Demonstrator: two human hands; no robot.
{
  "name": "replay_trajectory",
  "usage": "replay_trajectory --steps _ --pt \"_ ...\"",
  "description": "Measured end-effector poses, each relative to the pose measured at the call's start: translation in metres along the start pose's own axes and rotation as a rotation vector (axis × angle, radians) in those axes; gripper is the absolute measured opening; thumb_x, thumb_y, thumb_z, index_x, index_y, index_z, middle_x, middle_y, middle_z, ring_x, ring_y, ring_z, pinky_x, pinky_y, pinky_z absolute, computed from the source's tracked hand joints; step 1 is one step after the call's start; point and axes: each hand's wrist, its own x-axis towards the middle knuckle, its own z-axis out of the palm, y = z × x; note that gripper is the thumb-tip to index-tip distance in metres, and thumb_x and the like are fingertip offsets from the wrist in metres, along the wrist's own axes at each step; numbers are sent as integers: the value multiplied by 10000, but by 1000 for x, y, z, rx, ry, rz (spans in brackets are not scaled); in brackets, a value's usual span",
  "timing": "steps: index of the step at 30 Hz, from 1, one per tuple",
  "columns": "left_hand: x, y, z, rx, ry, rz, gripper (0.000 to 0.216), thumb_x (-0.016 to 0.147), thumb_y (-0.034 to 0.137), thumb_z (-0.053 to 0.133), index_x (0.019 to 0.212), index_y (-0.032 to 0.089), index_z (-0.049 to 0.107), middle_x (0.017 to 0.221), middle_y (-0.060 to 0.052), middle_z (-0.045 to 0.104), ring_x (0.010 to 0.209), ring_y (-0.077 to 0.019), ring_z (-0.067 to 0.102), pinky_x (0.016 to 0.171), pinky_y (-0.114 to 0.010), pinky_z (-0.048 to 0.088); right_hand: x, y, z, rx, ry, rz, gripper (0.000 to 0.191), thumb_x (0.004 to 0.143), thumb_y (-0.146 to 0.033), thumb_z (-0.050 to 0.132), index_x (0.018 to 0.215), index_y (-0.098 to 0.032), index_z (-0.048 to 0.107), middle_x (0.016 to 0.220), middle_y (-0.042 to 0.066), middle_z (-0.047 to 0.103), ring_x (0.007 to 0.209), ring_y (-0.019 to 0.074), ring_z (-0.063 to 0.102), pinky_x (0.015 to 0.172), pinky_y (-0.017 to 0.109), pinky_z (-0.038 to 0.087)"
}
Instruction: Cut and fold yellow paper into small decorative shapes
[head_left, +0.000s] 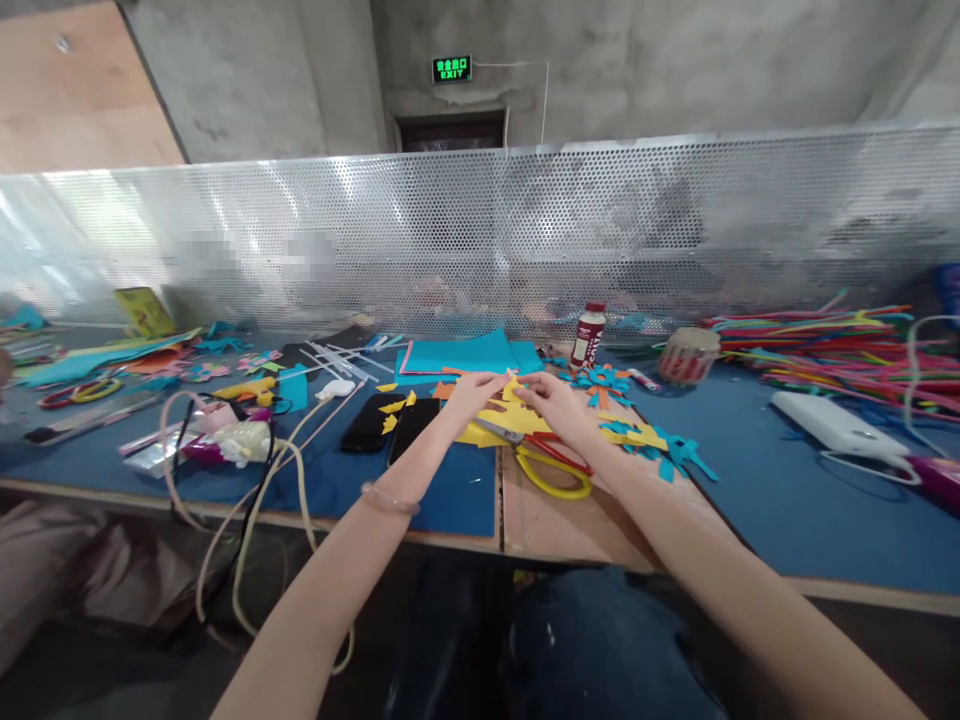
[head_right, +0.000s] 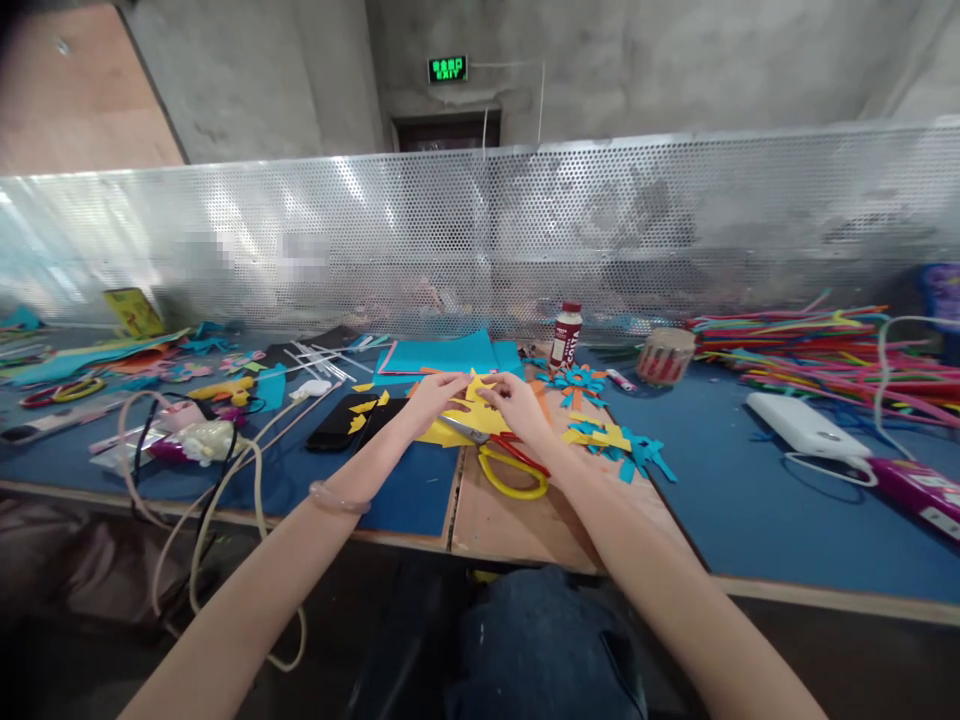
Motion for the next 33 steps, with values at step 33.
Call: replay_trajectory --steps 33 --pt "-7 3 -4 25 2 -45 365 691 438 644 931 164 629 907 -69 623 760 -158 604 608 -253 486 -7 -5 9 175 106 48 280 757 -389 534 894 -149 580 727 19 609 598 115 543 567 247 474"
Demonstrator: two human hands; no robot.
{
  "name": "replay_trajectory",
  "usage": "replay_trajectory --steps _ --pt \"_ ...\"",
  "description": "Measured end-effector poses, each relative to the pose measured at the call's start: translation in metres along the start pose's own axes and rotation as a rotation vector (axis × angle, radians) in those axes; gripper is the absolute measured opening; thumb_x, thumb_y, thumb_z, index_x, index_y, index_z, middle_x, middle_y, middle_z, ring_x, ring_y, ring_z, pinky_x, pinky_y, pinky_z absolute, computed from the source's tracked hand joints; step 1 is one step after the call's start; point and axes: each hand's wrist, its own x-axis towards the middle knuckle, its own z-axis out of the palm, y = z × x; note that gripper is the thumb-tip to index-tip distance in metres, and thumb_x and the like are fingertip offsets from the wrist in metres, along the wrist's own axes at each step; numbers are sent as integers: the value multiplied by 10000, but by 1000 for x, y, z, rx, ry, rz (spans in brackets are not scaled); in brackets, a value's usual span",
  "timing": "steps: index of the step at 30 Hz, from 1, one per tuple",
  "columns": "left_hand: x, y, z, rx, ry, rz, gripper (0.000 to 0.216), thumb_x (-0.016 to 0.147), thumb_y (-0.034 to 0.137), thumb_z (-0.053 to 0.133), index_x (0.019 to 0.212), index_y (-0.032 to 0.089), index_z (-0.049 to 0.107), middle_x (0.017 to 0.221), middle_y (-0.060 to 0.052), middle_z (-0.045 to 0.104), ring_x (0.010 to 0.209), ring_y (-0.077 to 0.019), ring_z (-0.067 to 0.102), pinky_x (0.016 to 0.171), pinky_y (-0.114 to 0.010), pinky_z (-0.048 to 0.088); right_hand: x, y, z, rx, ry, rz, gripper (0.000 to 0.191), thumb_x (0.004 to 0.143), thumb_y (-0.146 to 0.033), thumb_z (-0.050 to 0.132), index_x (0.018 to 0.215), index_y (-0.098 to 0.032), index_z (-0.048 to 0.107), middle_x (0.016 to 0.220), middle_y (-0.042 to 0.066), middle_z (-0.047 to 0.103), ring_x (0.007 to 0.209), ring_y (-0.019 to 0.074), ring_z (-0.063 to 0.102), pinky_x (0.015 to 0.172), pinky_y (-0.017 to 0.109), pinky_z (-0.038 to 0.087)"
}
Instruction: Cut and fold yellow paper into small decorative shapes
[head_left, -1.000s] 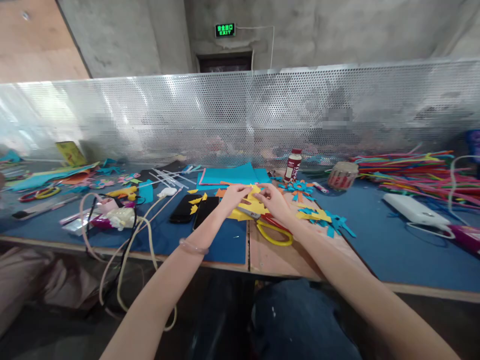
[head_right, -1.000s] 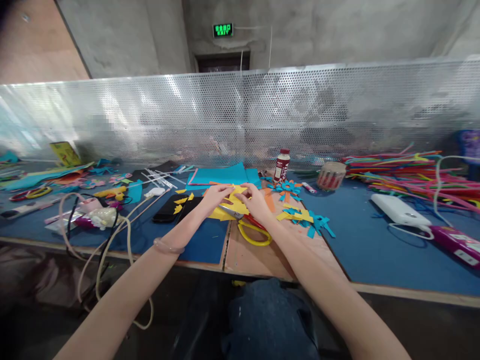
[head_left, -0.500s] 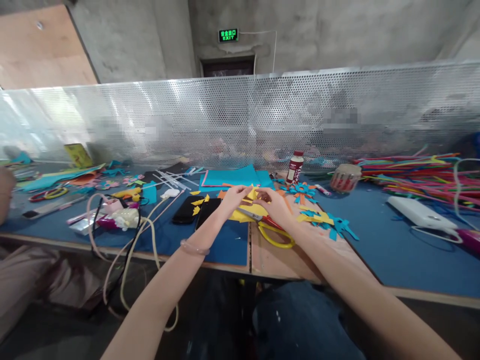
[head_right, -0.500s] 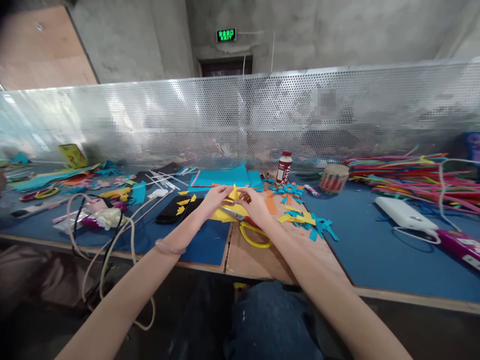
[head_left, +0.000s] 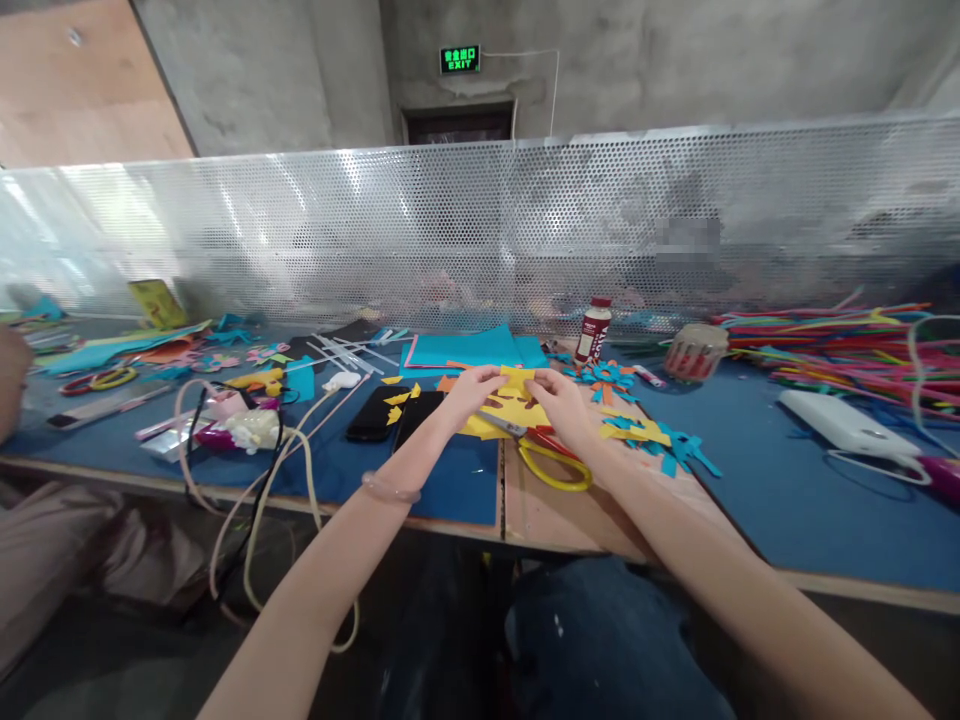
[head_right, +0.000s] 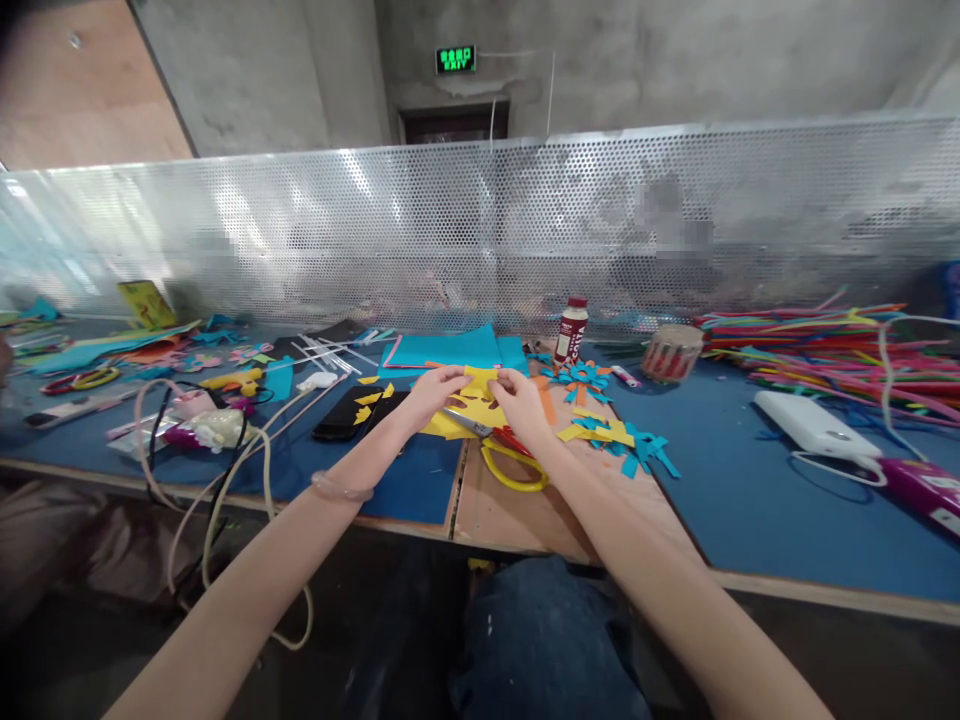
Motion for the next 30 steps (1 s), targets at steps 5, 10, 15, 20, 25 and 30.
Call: replay_trajectory --steps 5,10,15,20,25,30 --pt "1 -2 0 82 -4 36 318 705 345 627 960 157 648 923 -72 646 790 -158 593 613 -247 484 4 10 -1 129 0 79 254 732 -359 573 863 -142 584 727 24 608 614 118 555 566 246 501" --pt "2 -5 -1 5 10 32 305 712 295 628 963 121 624 959 -107 650 802 -179 614 639 -287 515 2 7 -2 148 -32 81 288 725 -403 606 864 -152 597 777 39 624 644 127 563 553 245 507" --pt "4 -8 -1 -119 34 -17 299 682 225 669 946 108 593 902 -99 652 793 -177 625 740 -366 542 4 4 -6 131 -102 54 271 707 -387 651 834 -152 607 767 36 640 609 116 563 586 251 508" --pt "6 -10 -3 -176 -13 -16 272 689 197 669 944 118 621 906 -85 659 854 -178 631 840 -394 520 9 8 -12 210 -100 79 281 653 -323 702 859 -149 624 799 38 656 660 124 587 638 259 517" --pt "6 -9 -4 -141 -15 8 164 706 152 622 861 105 650 967 -104 663 884 -189 638 864 -386 512 9 11 -18 175 -111 72 237 687 -237 639 905 -148 669 775 29 663 638 108 592 646 241 497" --pt "7 -7 -4 -97 11 47 166 708 123 576 848 101 664 1039 -113 651 901 -189 637 860 -373 519 10 7 -19 74 -83 62 269 698 -222 607 940 -136 686 685 29 658 608 123 599 613 246 483"
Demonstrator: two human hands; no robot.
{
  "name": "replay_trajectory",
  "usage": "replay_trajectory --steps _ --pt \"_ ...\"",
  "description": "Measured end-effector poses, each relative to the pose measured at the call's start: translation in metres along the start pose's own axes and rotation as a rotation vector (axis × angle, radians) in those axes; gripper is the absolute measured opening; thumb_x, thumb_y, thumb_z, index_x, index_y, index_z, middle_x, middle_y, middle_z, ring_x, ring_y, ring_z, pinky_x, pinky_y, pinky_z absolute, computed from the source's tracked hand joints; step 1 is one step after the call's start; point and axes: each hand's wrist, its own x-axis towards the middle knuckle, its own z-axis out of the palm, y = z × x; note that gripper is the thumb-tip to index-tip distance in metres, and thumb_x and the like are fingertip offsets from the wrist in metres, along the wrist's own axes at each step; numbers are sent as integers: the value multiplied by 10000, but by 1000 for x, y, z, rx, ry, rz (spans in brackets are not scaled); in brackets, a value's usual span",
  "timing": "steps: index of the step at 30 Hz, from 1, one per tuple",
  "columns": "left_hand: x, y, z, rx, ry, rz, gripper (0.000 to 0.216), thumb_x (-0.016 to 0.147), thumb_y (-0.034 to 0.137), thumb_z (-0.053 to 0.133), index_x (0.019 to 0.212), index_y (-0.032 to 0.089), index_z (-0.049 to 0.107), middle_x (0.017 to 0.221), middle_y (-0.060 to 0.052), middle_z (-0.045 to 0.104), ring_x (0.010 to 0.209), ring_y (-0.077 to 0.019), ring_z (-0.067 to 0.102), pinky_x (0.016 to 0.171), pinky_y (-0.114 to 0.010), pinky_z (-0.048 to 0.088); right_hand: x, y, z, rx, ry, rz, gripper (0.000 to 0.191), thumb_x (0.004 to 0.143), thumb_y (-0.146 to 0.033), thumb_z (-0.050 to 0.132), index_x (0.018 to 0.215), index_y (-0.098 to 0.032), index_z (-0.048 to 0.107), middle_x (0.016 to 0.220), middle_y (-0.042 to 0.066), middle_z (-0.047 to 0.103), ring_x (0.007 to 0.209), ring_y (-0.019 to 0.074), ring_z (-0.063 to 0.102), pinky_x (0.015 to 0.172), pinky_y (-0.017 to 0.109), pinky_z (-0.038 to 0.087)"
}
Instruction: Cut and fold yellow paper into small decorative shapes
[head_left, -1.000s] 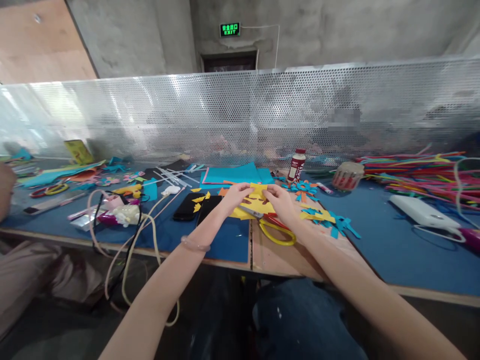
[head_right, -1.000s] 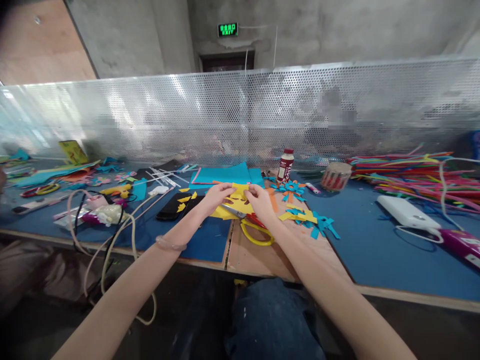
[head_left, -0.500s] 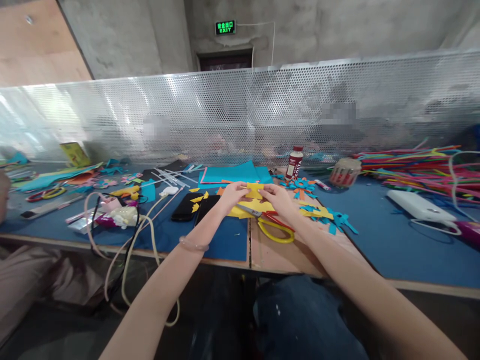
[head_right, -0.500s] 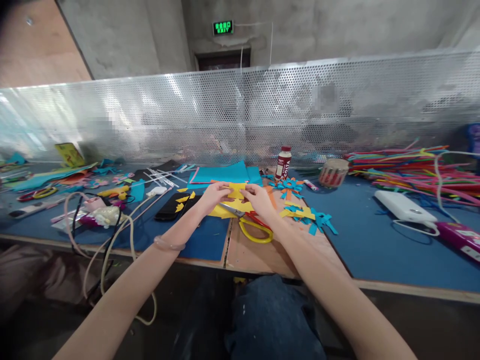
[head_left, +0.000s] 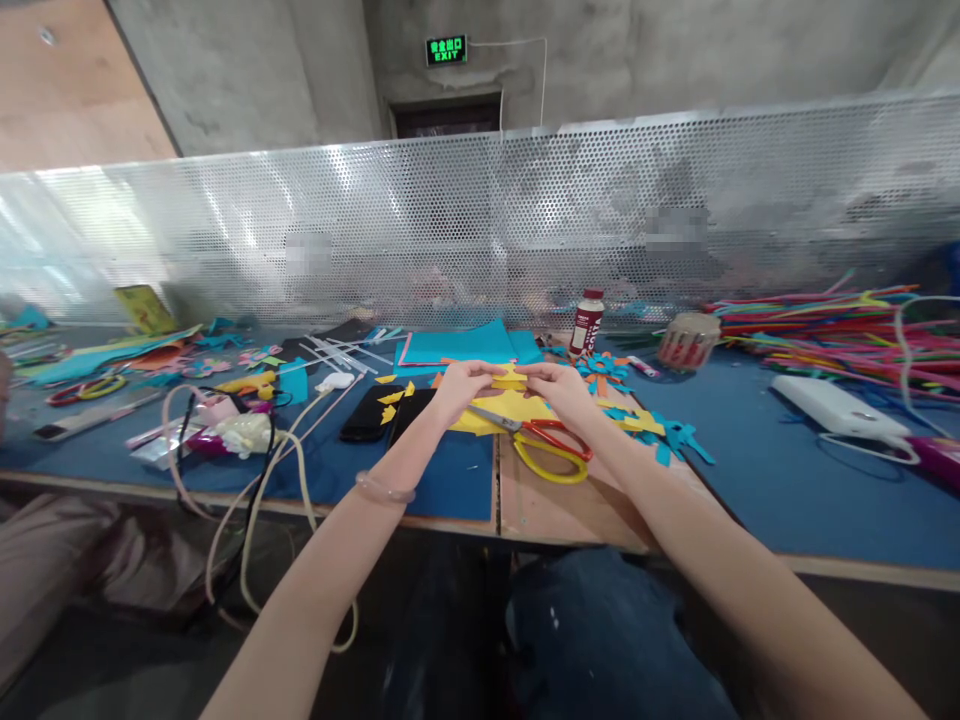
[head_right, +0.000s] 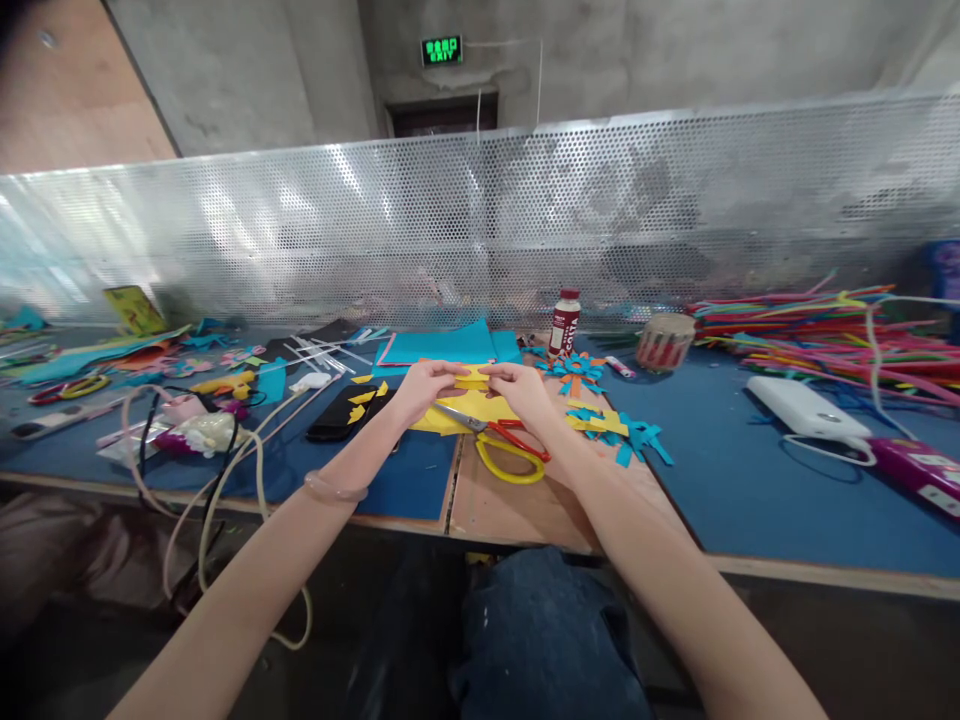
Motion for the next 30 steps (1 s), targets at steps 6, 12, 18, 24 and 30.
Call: replay_trajectory --steps 6,12,18,24,30 --pt "0 1 -3 -15 -67 9 185 695 110 568 856 93 658 1002 -106 647 940 -196 618 878 -380 511 -4 -8 -1 -137 -11 -66 305 727 -205 544 985 -143 695 698 39 678 625 149 620 654 284 492" --pt "0 0 -1 -79 -34 -76 196 767 246 574 918 124 604 874 -85 643 795 -183 652 806 -412 532 -10 -14 -1 -308 22 -67 324 727 -149 482 948 -149 719 667 44 682 683 164 624 673 268 479" --pt "-3 -5 -1 55 -71 -53 365 679 341 716 926 106 586 884 -108 650 748 -191 667 786 -395 534 -12 -14 2 -368 -42 -130 332 738 -155 473 967 -170 712 777 42 690 673 145 616 677 257 475" --pt "-2 -9 -5 160 -29 0 380 658 337 733 913 102 577 826 -91 655 671 -172 663 725 -373 553 -12 -11 2 -245 -83 -75 330 807 -287 470 1037 -161 671 935 60 672 746 152 603 669 257 493" --pt "-3 -7 -2 336 -48 67 351 682 343 706 911 106 584 858 -103 661 650 -153 645 640 -326 554 -7 -3 4 -291 -222 -104 336 779 -391 561 966 -136 675 847 72 671 661 137 573 592 253 484"
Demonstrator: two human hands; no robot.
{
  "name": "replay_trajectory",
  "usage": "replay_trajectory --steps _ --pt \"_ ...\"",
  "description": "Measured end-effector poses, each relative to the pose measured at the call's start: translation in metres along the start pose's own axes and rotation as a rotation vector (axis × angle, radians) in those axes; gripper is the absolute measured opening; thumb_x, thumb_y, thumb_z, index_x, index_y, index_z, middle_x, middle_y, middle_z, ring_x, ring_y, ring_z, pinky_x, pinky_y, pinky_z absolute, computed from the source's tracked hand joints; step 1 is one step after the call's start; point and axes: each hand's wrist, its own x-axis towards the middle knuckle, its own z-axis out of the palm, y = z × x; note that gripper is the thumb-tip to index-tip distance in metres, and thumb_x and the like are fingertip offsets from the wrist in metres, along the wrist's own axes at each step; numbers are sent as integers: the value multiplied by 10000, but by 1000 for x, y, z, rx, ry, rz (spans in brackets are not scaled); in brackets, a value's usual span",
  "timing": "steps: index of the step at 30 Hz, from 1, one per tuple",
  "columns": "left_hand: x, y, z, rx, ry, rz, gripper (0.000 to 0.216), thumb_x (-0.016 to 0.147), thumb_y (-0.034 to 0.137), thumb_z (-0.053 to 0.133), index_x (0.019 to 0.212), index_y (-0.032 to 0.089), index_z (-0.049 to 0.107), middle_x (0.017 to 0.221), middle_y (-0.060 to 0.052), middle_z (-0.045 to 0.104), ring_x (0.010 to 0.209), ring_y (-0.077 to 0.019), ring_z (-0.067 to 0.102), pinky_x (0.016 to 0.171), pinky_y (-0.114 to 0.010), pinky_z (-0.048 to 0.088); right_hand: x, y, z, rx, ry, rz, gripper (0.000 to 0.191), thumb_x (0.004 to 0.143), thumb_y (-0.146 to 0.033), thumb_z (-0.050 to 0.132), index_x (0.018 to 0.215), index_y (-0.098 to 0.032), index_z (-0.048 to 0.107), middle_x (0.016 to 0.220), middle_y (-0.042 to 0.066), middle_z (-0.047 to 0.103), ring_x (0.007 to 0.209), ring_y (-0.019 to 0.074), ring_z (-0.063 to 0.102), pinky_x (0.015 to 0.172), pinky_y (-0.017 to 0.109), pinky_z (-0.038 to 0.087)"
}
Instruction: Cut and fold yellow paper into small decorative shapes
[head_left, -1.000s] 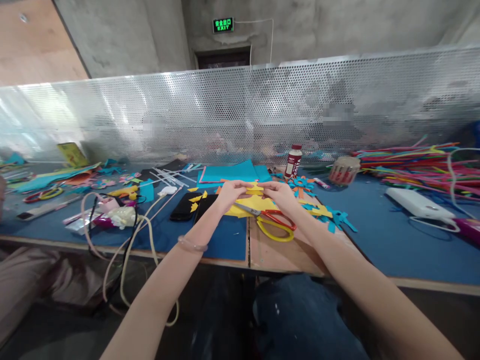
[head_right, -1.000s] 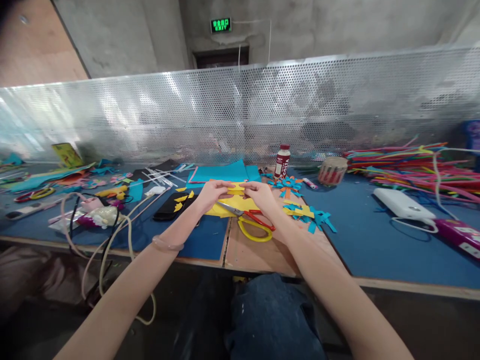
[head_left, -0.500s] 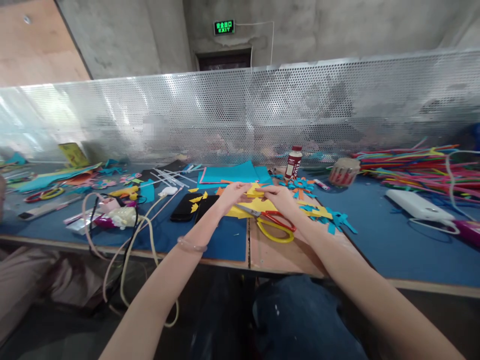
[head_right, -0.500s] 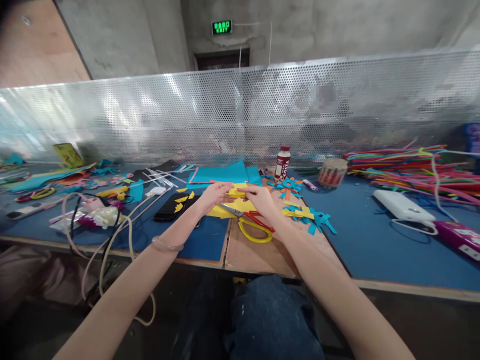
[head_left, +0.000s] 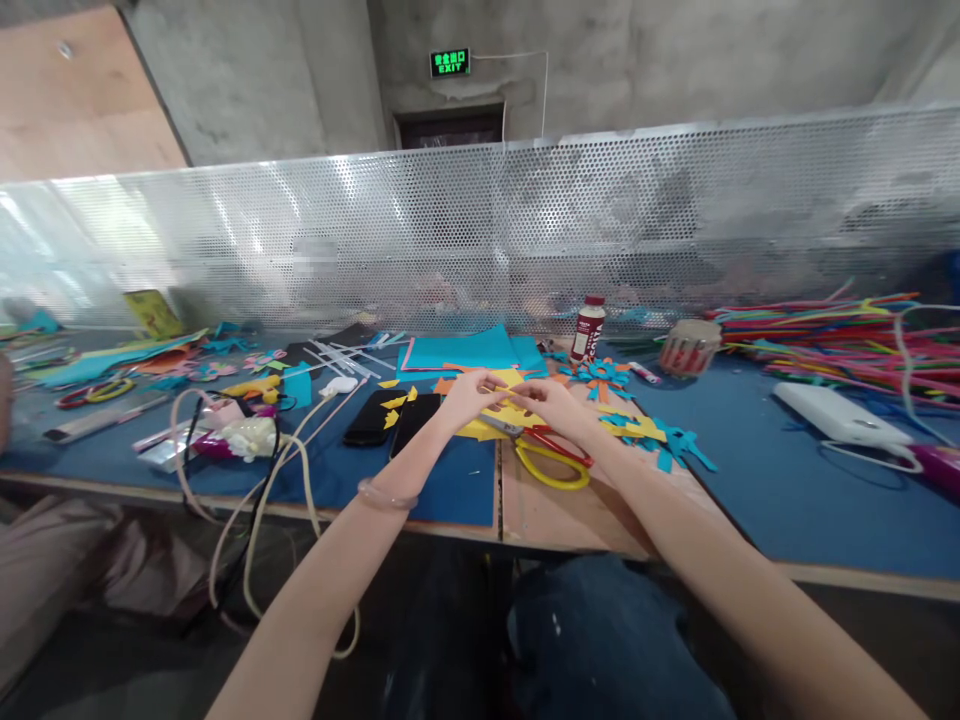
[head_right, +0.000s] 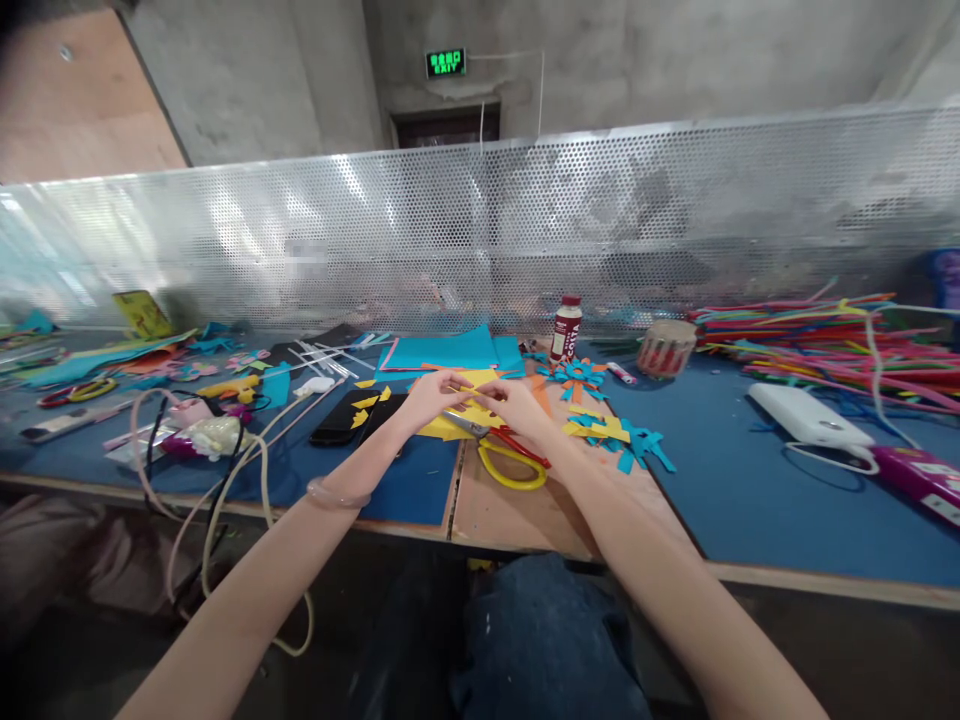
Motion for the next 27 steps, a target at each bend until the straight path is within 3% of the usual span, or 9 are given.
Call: replay_trajectory --steps 5,11,23,27 --pt "3 -2 -1 -35 13 12 373 689 341 698 969 126 577 889 -105 665 753 -172 647 661 -308 541 2 5 3 123 88 72 337 740 -408 611 934 -139 669 829 64 668 685 137 583 619 258 501" --pt "3 -5 -1 -144 26 -116 413 654 378 726 909 116 533 832 -104 660 682 -181 656 657 -343 532 3 6 6 186 125 69 338 717 -412 635 905 -132 664 821 63 670 675 132 583 615 256 492" --pt "0 1 -1 -41 32 -15 358 659 324 713 911 118 564 847 -88 659 728 -165 632 611 -278 499 1 6 3 161 38 97 356 702 -415 646 904 -126 693 771 63 672 652 131 590 617 254 491" --pt "-2 6 -1 -93 26 6 376 671 317 700 971 128 574 904 -96 665 796 -165 623 650 -270 490 2 7 5 230 100 136 352 684 -416 663 881 -125 687 789 65 672 664 135 595 626 258 500"
